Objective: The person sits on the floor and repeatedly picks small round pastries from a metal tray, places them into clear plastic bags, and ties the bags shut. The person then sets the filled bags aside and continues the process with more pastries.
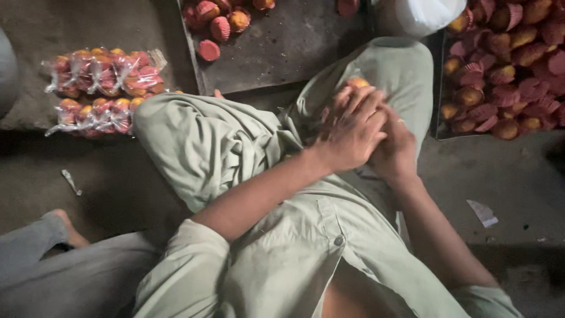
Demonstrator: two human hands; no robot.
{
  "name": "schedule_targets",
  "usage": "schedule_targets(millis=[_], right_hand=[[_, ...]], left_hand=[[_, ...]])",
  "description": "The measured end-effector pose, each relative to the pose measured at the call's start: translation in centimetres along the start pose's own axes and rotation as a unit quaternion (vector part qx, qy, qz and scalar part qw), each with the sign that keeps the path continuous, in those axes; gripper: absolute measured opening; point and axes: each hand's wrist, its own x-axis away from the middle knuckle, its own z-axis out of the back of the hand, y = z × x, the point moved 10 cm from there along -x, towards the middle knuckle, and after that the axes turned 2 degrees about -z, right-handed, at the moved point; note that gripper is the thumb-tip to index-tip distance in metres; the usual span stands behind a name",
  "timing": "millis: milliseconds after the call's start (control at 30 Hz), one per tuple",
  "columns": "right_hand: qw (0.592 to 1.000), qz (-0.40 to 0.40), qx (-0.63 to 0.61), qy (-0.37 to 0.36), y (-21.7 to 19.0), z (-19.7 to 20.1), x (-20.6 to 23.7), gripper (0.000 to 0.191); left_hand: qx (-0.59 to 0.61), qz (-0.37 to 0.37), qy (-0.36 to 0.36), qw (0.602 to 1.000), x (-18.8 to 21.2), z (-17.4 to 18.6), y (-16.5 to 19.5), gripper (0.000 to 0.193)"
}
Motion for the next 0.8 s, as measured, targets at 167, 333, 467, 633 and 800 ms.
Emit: schedule_targets(millis=[167, 333, 467, 633, 800], right_hand=[[0.900, -0.286, -0.282, 0.170, 8.1, 3.1, 2.8, 0.028], [0.987, -0.113, -0.014, 0.110, 3.4, 3.9, 0.2, 0.012], [0.996, -0.023, 0.087, -0.027, 0.0, 1.7, -0.2, 0.028], [0.984, -0.011, 0.033, -0.174, -0.5, -0.4, -0.4, 0.032], [0.904, -0.188, -0.289, -0.251, 1.7, -0.9, -0.4, 0.044]], left_hand=[[0.029, -0.006, -0.011, 1.000, -1.1, -3.4, -2.4, 0.075], [0.023, -0.008, 0.000, 1.000, 0.4, -4.6, -3.7, 0.085], [0.019, -0.024, 0.006, 1.000, 0.6, -3.8, -4.4, 0.091], [0.023, -0.049, -0.030, 0.998, 0.7, -3.3, -4.5, 0.085], [0.024, 0.005, 0.031, 0.999, 0.9, -0.5, -3.4, 0.050]])
